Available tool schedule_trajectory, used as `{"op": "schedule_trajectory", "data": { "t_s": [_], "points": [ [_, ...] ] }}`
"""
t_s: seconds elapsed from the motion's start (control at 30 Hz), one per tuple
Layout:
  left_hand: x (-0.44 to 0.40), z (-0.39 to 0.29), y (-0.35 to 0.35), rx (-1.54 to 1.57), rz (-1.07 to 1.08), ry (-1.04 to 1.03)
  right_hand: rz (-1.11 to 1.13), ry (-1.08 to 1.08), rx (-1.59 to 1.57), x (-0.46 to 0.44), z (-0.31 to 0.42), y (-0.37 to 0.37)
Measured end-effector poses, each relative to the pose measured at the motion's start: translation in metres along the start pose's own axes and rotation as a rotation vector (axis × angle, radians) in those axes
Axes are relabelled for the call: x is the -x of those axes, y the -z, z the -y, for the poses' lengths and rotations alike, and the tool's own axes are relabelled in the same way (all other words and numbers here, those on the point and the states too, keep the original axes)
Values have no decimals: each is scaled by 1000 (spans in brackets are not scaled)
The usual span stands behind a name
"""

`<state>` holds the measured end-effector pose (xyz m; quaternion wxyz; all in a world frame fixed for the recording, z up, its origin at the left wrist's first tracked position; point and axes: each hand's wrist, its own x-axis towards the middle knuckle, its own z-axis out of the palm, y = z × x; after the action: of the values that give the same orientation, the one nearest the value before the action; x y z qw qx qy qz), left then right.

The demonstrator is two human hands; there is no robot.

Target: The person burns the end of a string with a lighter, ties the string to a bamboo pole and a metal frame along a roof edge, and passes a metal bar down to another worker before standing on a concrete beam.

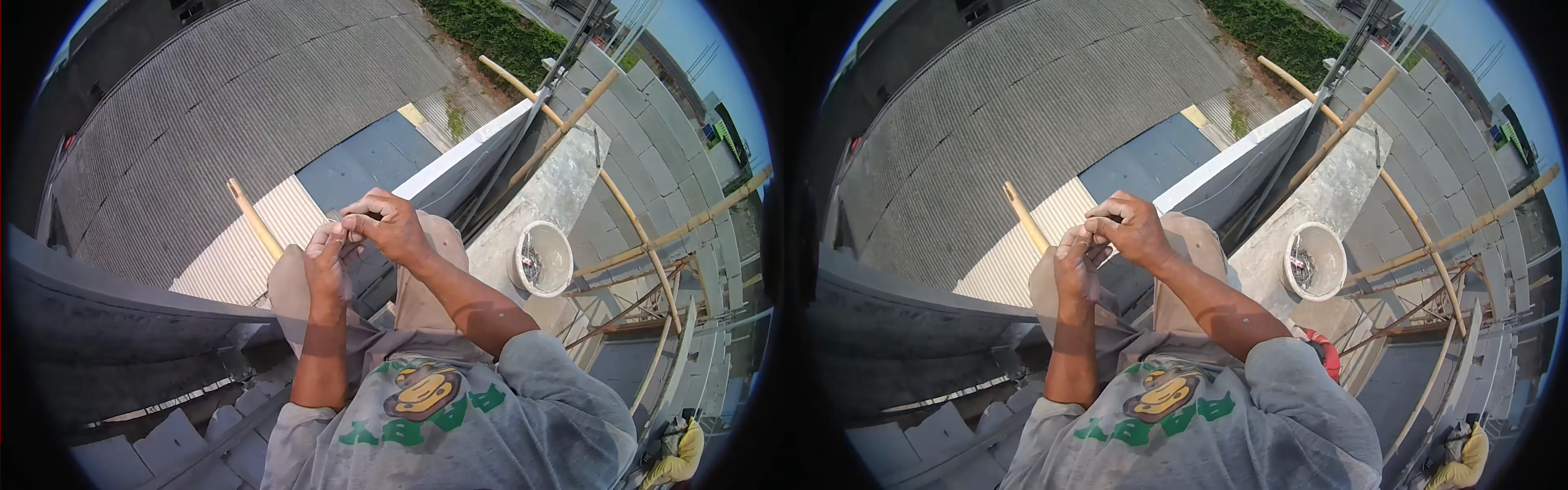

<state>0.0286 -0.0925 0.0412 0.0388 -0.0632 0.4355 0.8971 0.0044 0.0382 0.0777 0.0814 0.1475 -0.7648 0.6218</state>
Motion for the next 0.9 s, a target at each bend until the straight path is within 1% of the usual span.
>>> {"op": "schedule_trajectory", "data": {
  "t_s": [0.03, 0.07, 0.1, 0.2, 0.23, 0.33, 0.43, 0.57, 0.67, 0.7, 0.8, 0.9],
  "points": [
    [1, -4, -6, -19, 5, -7, -2, -61, -41, -1, 6, 1],
    [1, -5, -8, -16, -3, -6, -24, -58, -20, -2, 6, 1],
    [2, -5, -8, -12, 6, 0, -31, -107, -80, -3, 8, 1],
    [-1, 2, -3, -33, 32, -56, 3, -70, -2, -8, 5, 3],
    [-3, 5, -5, -34, 32, -105, -4, -61, -39, -9, 1, 2],
    [-4, 1, -5, -97, 12, -120, -25, -259, -144, -11, 7, 0],
    [-2, -6, -7, -42, 13, -76, -10, -264, -168, -15, 9, -3],
    [-3, -8, -1, 44, -52, 7, 28, -321, -244, -21, 8, -6],
    [-3, -11, -1, -62, -36, -77, 32, -346, -279, -22, 3, -9],
    [-5, -12, 3, -88, -35, -65, 36, -352, -283, -23, 2, -10],
    [-9, -13, 7, -129, -16, -115, 56, -376, -289, -24, 5, -12],
    [-11, -12, 10, -144, -52, -130, 55, -354, -232, -27, 6, -15]
  ]
}}
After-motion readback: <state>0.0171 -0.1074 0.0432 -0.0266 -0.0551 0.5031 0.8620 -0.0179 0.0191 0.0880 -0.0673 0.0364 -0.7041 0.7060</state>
